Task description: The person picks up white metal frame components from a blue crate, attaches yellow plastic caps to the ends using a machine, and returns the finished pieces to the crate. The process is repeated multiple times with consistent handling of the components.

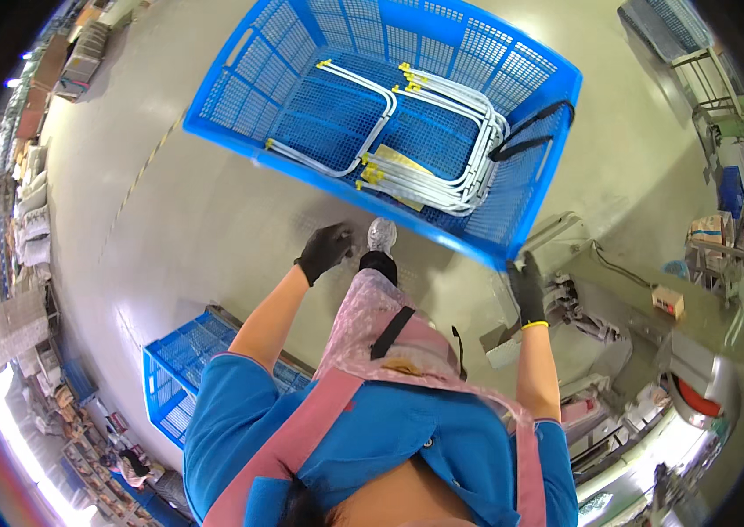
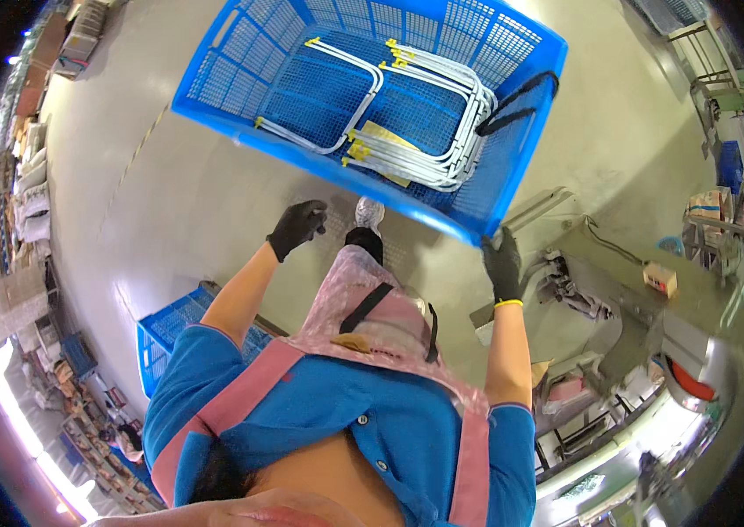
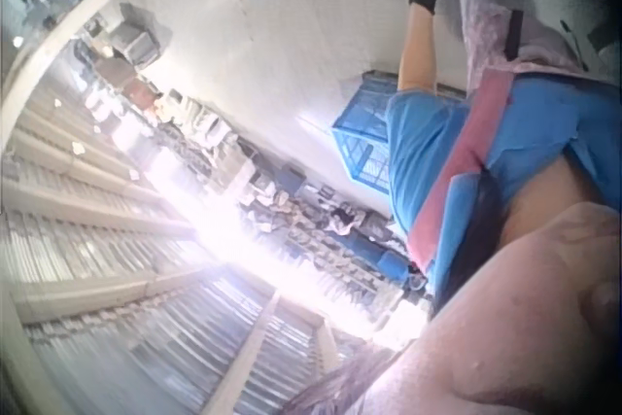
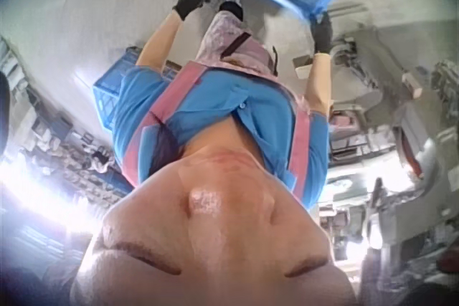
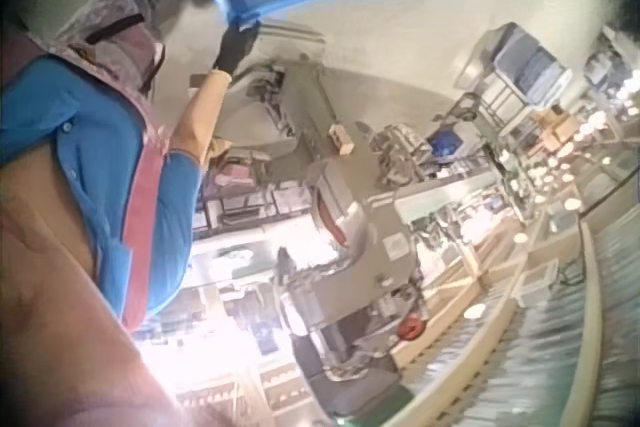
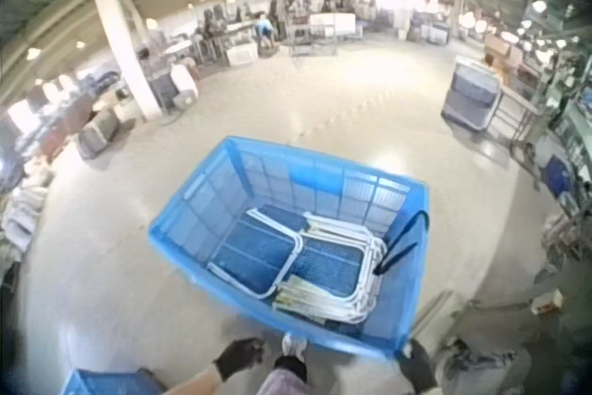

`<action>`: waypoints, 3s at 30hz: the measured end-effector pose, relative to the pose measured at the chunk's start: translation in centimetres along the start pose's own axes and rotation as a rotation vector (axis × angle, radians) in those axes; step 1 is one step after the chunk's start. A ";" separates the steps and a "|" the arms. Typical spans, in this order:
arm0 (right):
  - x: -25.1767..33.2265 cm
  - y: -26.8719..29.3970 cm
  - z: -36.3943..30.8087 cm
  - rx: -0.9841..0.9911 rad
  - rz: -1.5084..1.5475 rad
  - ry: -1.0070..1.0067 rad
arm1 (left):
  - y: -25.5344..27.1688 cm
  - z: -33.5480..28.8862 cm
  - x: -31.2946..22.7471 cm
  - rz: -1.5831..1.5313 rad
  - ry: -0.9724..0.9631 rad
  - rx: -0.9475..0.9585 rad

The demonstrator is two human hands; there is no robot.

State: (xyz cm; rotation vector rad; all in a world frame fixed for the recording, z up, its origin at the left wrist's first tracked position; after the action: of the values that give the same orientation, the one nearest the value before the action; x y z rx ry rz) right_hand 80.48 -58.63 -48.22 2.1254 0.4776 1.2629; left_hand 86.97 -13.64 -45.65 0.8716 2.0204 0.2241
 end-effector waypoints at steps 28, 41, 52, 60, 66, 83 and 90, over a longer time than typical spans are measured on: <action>-0.8 1.2 14.2 -0.578 0.267 -0.547 | -7.7 52.2 34.7 0.978 0.346 -0.121; 0.0 0.3 15.4 -0.495 0.247 -0.657 | -11.8 48.7 12.9 -0.077 0.005 0.127; 0.1 0.3 15.3 -0.508 0.303 -0.688 | -40.7 53.5 6.0 0.064 0.181 -0.096; 0.5 0.0 15.7 -0.544 0.432 -0.634 | -38.4 54.4 3.6 0.495 0.080 -0.137; 0.7 0.2 16.2 -0.451 0.368 -0.574 | -31.6 48.8 0.5 -0.032 0.004 0.060; 0.0 0.2 16.4 -0.492 -0.094 -0.335 | 0.7 19.5 -25.5 -0.800 -0.080 0.515; 3.4 1.4 16.6 -0.382 -0.010 -0.351 | -0.8 4.3 -31.0 -0.719 -0.160 0.561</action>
State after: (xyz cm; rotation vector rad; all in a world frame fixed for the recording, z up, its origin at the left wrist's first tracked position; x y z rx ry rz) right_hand 96.65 -63.02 -50.97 1.9514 0.0860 0.8644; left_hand 100.85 -35.26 -27.83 0.4048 2.1310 -0.8160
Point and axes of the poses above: each hand's wrist, its own z-axis towards the middle knuckle, its own y-axis out of the back of the hand, x = y × z, the point moved 7 cm from there along z, towards the middle knuckle, and after that the axes turned 10 degrees about z, right-handed, at the moved point
